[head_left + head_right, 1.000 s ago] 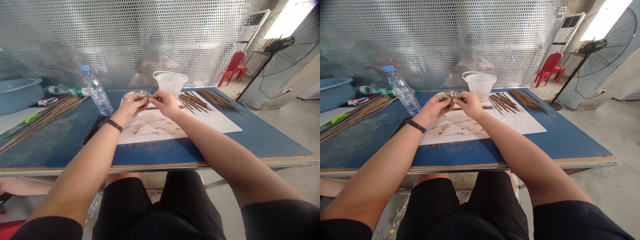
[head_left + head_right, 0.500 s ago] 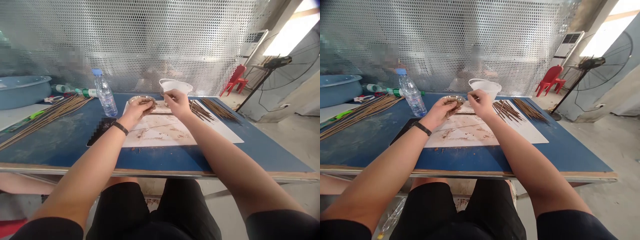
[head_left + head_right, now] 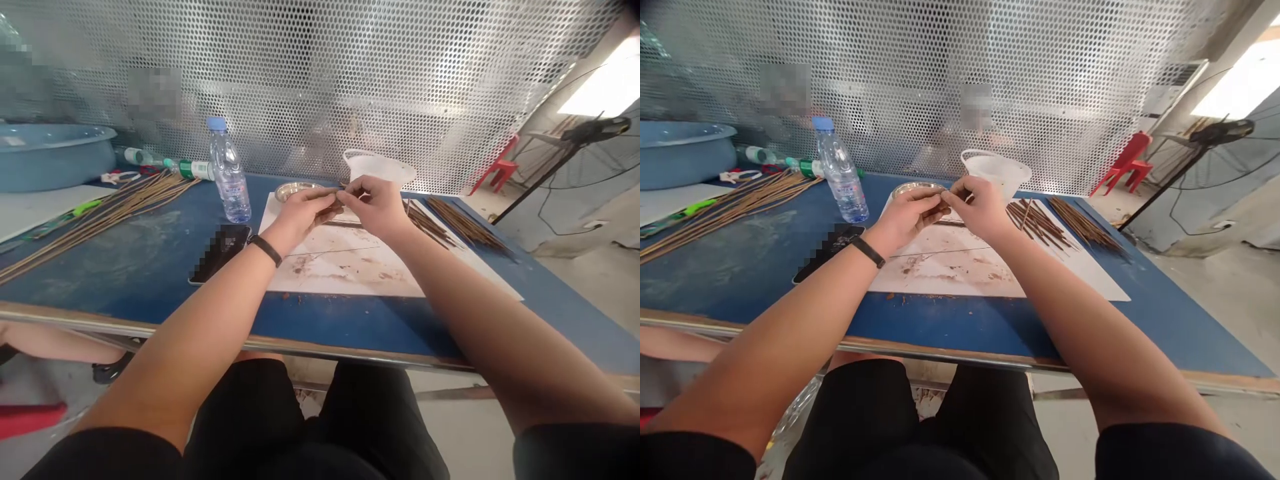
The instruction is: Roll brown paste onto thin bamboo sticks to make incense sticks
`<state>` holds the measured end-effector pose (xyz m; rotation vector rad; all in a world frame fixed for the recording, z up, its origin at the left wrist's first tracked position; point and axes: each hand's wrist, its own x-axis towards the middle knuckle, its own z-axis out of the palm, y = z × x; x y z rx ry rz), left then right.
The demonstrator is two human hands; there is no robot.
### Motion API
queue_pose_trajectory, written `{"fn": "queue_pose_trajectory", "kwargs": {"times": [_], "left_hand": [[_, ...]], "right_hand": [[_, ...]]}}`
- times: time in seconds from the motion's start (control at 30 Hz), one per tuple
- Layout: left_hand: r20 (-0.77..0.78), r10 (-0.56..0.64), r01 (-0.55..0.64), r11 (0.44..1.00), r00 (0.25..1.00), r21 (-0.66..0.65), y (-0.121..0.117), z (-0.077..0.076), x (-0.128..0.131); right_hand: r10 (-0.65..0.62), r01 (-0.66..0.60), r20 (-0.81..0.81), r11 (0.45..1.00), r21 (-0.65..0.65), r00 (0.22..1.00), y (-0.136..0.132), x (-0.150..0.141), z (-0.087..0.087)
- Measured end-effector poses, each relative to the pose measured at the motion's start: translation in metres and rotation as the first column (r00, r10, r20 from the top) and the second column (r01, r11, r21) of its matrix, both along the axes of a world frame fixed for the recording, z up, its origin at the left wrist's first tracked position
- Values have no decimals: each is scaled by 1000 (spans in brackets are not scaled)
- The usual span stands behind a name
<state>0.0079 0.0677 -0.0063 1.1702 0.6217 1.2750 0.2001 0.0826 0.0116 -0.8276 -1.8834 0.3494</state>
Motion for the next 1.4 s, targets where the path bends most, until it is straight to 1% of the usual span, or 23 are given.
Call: {"fn": "queue_pose_trajectory", "kwargs": {"times": [0.1, 0.2, 0.3, 0.37, 0.47, 0.57, 0.67, 0.77, 0.87, 0.97, 1.03, 1.17, 1.3, 1.4], "left_hand": [[5, 19, -20, 999, 1000, 28, 2, -3, 0], [47, 69, -70, 997, 997, 36, 4, -6, -1], [57, 148, -150, 988, 987, 34, 6, -6, -2], [30, 170, -171, 984, 985, 41, 7, -6, -2], [0, 148, -147, 987, 989, 64, 8, -7, -4], [-30, 75, -72, 993, 997, 93, 11, -10, -7], [-73, 31, -22, 992, 997, 123, 13, -12, -10], [-112, 44, -30, 992, 993, 121, 13, -13, -11], [-119, 69, -58, 994, 991, 92, 13, -12, -11], [-119, 75, -70, 997, 990, 42, 12, -10, -11], [-140, 46, -49, 999, 989, -19, 10, -8, -10], [-222, -48, 18, 990, 974, -138, 6, -5, -9], [-253, -78, 45, 990, 964, -134, 6, -4, -11], [-294, -60, 21, 991, 954, -135, 6, -3, -14]], "right_hand": [[-20, 19, 13, 995, 96, 1000, -2, -4, -12], [2, -9, 43, 988, 155, 999, -3, -7, -19], [36, -43, 59, 991, 128, 998, -5, -11, -23], [39, -43, 43, 994, 97, 998, -6, -13, -23], [26, -26, -33, 999, 23, 999, -6, -12, -20], [49, -56, -87, 995, -81, 995, -4, -8, -17], [103, -115, -82, 980, -160, 991, -1, -5, -15], [99, -107, -48, 973, -203, 994, 0, -4, -16], [71, -72, -14, 978, -194, 997, 3, -2, -17], [83, -77, 23, 978, -193, 996, 7, 0, -16], [75, -66, 38, 979, -195, 996, 8, 1, -15], [62, -53, 50, 982, -180, 997, 8, -1, -15], [84, -74, 98, 992, -105, 992, 9, -3, -19], [96, -92, 140, 995, -33, 986, 13, -2, -21]]}}
